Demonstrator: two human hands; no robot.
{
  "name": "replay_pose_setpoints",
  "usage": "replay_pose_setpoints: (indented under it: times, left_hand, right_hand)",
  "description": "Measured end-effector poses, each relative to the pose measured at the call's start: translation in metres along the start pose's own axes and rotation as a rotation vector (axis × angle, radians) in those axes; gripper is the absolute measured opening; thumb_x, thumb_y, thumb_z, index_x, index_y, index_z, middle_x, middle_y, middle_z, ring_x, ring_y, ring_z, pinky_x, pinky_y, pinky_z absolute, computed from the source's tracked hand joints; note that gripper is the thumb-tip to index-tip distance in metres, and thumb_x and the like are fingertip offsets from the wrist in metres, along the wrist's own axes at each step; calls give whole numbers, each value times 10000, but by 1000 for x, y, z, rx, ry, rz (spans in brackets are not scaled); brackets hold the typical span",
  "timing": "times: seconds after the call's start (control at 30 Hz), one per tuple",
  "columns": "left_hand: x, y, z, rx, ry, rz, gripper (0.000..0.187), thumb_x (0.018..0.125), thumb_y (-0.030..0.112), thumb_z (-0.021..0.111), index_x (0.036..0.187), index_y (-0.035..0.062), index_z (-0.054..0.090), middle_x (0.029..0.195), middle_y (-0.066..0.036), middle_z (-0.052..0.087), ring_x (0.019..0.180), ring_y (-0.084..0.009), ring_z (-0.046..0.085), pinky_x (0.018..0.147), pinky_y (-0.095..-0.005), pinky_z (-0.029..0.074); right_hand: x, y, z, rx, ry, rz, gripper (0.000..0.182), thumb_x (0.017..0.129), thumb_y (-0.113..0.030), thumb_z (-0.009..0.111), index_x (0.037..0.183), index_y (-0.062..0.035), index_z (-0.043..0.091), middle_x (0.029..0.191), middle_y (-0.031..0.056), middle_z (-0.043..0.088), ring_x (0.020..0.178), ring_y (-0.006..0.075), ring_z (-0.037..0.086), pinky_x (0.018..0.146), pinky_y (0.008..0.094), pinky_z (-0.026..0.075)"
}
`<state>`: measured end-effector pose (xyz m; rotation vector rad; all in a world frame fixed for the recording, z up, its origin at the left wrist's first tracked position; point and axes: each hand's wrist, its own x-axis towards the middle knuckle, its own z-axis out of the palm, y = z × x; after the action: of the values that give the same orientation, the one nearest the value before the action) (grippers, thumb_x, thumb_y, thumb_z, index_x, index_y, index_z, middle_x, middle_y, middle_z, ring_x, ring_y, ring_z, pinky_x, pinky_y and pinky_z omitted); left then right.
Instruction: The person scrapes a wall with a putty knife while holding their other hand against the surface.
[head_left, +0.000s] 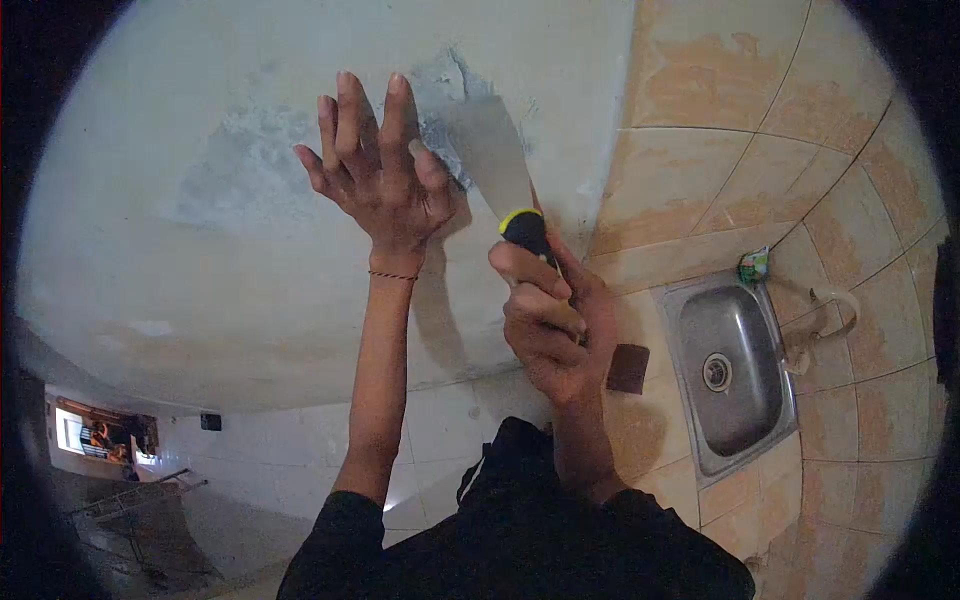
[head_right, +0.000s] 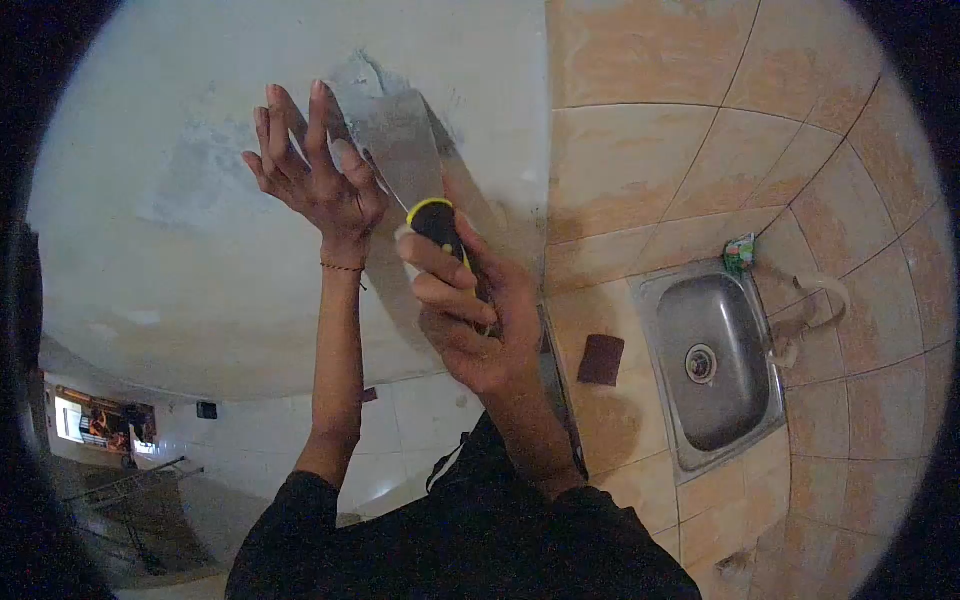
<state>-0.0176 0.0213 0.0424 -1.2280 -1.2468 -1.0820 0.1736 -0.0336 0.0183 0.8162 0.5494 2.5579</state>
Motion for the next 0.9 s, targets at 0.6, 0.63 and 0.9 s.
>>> replay_pose_setpoints:
  times: [0.6, 0.63, 0.9]
  left_hand:
    - [1, 2, -1, 6, 23, 9, 522, 951, 343, 336, 1399, 226, 576, 1513, -96, 460, 1429, -264, 354, 1226, -468, 6]
    - [3, 2, -1, 4, 26, 10, 523, 951, 342, 334, 1401, 225, 574, 1513, -95, 460, 1429, -264, 354, 1226, -469, 7]
    - [-1, -2, -2, 19, -18, 4, 537, 959, 379, 312, 1403, 225, 572, 1509, -79, 463, 1438, -254, 341, 1230, -468, -3]
  right_hand:
    - [-1, -5, -4, -60, 17, -10, 300, 1080, -270, 356, 893, -37, 341, 742, 34, 349, 451, 72, 399, 249, 193, 327]
    - [1, -5, -3, -68, 6, -8, 298, 1080, -272, 356, 894, -39, 344, 739, 34, 352, 446, 72, 397, 250, 194, 329]
    - [-27, -2, -16, -586, 138, -101, 326, 1058, -261, 442, 1241, 7, 425, 718, 27, 383, 420, 68, 381, 274, 202, 319]
